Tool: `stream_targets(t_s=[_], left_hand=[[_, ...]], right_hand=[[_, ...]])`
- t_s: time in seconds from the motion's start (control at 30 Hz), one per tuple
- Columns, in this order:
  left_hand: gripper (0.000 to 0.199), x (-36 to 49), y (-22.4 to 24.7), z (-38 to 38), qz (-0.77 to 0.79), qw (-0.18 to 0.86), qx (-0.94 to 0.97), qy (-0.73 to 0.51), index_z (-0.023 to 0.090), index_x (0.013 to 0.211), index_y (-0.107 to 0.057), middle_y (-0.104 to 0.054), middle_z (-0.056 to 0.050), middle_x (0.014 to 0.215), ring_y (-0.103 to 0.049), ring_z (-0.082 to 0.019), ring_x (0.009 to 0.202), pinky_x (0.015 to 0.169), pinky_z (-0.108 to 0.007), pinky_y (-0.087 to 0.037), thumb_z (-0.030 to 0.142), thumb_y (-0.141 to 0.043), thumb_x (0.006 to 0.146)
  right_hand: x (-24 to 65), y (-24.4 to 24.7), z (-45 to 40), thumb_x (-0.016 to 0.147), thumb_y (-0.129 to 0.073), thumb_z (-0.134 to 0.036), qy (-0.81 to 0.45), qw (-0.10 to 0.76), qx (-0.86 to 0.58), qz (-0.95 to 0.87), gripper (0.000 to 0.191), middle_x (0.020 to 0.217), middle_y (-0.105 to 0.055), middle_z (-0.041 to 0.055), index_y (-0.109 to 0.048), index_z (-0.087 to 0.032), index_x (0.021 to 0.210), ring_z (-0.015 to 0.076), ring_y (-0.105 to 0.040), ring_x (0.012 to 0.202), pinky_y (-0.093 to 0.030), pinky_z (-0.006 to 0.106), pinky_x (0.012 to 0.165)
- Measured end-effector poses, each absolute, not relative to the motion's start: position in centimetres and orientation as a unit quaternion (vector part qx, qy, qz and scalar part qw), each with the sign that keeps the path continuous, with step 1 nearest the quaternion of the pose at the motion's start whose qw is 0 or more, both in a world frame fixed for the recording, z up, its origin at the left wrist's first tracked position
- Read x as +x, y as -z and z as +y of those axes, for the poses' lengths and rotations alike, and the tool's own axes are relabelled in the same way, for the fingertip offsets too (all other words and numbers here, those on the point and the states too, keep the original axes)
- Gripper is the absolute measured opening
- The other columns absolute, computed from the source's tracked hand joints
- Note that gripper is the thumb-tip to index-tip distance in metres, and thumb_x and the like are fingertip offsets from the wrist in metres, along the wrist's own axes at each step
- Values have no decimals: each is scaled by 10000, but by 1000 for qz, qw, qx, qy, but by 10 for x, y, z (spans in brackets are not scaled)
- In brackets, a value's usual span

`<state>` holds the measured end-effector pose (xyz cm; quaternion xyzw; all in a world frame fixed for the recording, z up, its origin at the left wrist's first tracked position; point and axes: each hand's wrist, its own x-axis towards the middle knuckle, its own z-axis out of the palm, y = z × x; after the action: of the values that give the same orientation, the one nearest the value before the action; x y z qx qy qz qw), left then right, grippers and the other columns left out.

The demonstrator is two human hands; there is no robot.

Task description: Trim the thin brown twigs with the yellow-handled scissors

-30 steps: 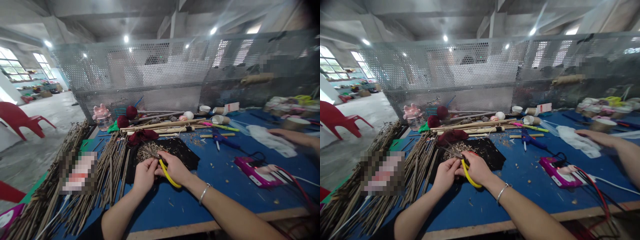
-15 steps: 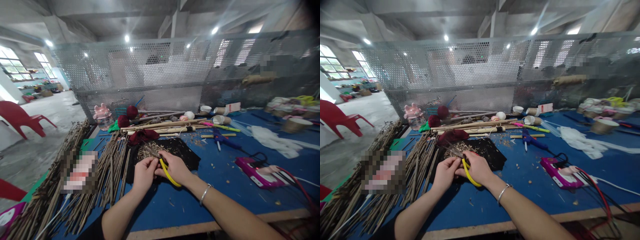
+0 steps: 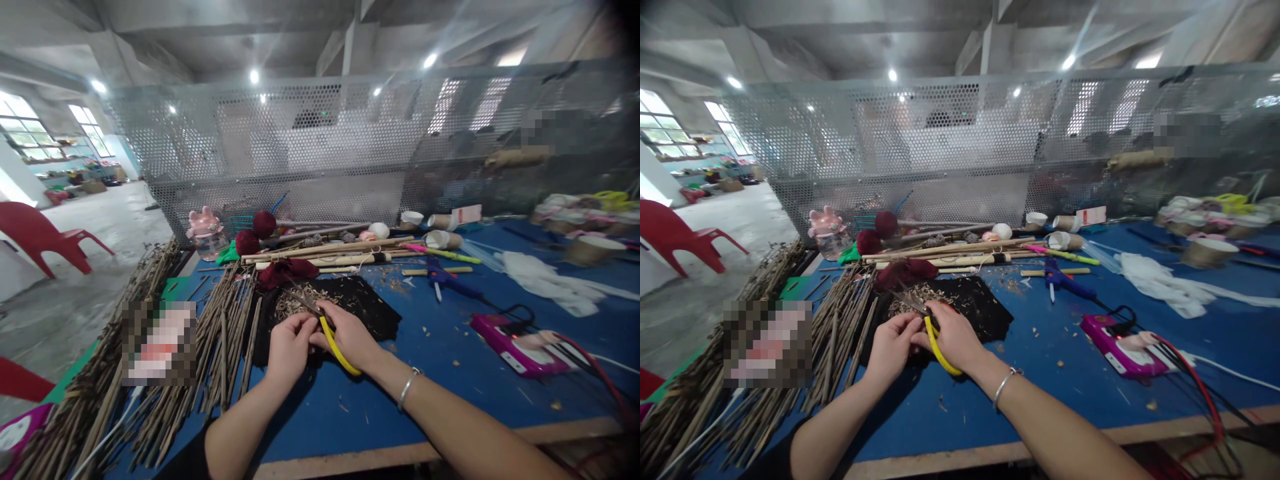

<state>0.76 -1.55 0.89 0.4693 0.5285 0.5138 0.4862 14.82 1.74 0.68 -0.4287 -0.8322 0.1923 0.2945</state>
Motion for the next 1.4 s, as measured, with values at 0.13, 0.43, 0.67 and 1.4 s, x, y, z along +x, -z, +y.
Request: stream_targets(t_s=[0.13, 0.43, 0.67, 1.4], left_hand=[[266, 9, -10, -17, 513, 502, 466, -517, 118, 709, -648, -586, -5, 576, -458, -85, 474, 439, -186, -360, 381, -606, 701], [276, 8, -10, -16, 502, 498, 483, -516, 122, 669, -623, -524, 18, 516, -409, -73, 437, 429, -190, -326, 389, -584, 725], [318, 7, -8, -14, 527, 487, 477, -508, 113, 804, -655, -556, 4, 556, -436, -79, 433, 424, -195, -358, 411, -571, 734], [334, 4, -3, -13, 537, 442, 516, -500, 114, 665, -620, -593, -23, 567, -471, -81, 470, 434, -174, -368, 409, -518, 786]], right_hand=[[149, -6, 18, 699, -638, -485, -168, 295, -424, -840, 606, 1059, -574, 129, -455, -155, 1173, 248, -554, 961, -437, 364, 815], [149, -7, 17, 740, -595, -511, -222, 297, -408, -834, 449, 830, -608, 47, -491, -184, 1030, 180, -574, 717, -424, 254, 634], [151, -8, 19, 765, -550, -531, -196, 281, -424, -838, 417, 659, -563, -2, -509, -190, 1002, 135, -482, 543, -321, 213, 502], [150, -8, 19, 693, -643, -479, -158, 265, -410, -858, 583, 1069, -561, 131, -475, -154, 1148, 249, -529, 996, -430, 353, 808]])
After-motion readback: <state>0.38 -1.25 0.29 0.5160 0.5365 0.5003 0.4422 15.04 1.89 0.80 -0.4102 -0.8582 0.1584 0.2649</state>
